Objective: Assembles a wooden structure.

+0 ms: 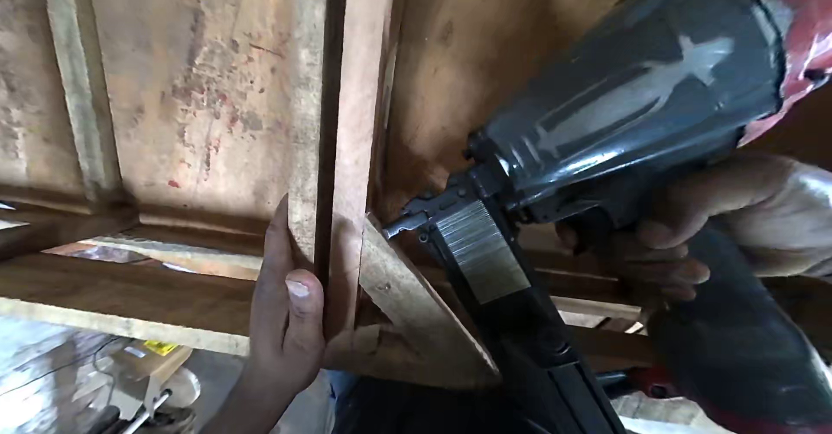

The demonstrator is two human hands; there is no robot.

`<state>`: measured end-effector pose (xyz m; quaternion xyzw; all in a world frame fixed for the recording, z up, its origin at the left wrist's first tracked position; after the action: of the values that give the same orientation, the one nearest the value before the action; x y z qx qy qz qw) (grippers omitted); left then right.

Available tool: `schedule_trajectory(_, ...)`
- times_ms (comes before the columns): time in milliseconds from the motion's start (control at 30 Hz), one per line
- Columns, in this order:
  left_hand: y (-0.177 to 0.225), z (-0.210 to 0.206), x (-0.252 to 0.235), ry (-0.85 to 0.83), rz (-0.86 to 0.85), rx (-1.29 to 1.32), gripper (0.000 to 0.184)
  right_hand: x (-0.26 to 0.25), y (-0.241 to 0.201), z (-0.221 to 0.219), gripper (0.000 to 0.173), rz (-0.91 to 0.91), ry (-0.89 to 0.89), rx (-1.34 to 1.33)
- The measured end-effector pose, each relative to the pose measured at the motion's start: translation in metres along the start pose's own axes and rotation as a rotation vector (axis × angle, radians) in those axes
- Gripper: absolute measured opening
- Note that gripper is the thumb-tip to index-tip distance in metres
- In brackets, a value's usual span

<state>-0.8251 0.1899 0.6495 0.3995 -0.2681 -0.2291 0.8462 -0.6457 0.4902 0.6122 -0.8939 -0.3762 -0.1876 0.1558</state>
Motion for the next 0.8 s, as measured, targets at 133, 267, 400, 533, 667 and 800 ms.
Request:
schedule_trajectory(133, 0.001, 0.0, 0.001, 0.008, -0.015, -0.018, 0.092, -0.005, 0.006, 0.003, 0.029, -0.011, -0.023, -0.015)
schedule_trajectory(267, 0.0, -0.001, -0.001, 0.01, -0.02, -0.021, 0.094, -0.008, 0.006, 0.002, 0.028, 0.007, -0.011, 0.03)
schedule_trajectory(400, -0.002, -0.001, -0.003, 0.018, -0.028, -0.034, 0.094, -0.007, 0.0, 0.001, 0.026, -0.02, 0.059, 0.066)
schedule_trajectory(533, -0.004, -0.001, -0.003, 0.008, 0.014, -0.022, 0.092, 0.017, -0.004, 0.006, 0.014, -0.043, 0.167, 0.135)
schedule_trajectory(667, -0.007, -0.002, -0.003, 0.014, 0.044, -0.021, 0.088, 0.059, 0.024, -0.005, 0.016, 0.02, 0.313, 0.278)
schedule_trajectory(800, -0.005, -0.004, -0.003, 0.025, 0.101, -0.192, 0.075, 0.123, 0.084, -0.014, 0.011, 0.337, 0.457, 0.504)
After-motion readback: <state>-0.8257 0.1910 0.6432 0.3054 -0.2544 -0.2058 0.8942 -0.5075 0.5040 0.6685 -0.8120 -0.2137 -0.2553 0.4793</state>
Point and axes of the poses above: each hand's wrist, its own x-axis away from the middle knuckle, its own z-axis out of the back of the hand, y = z × x, the point moved 7 cm from there along -x, towards the middle knuckle, and after that the axes turned 1 degree about -y, right-handed, at the moved point
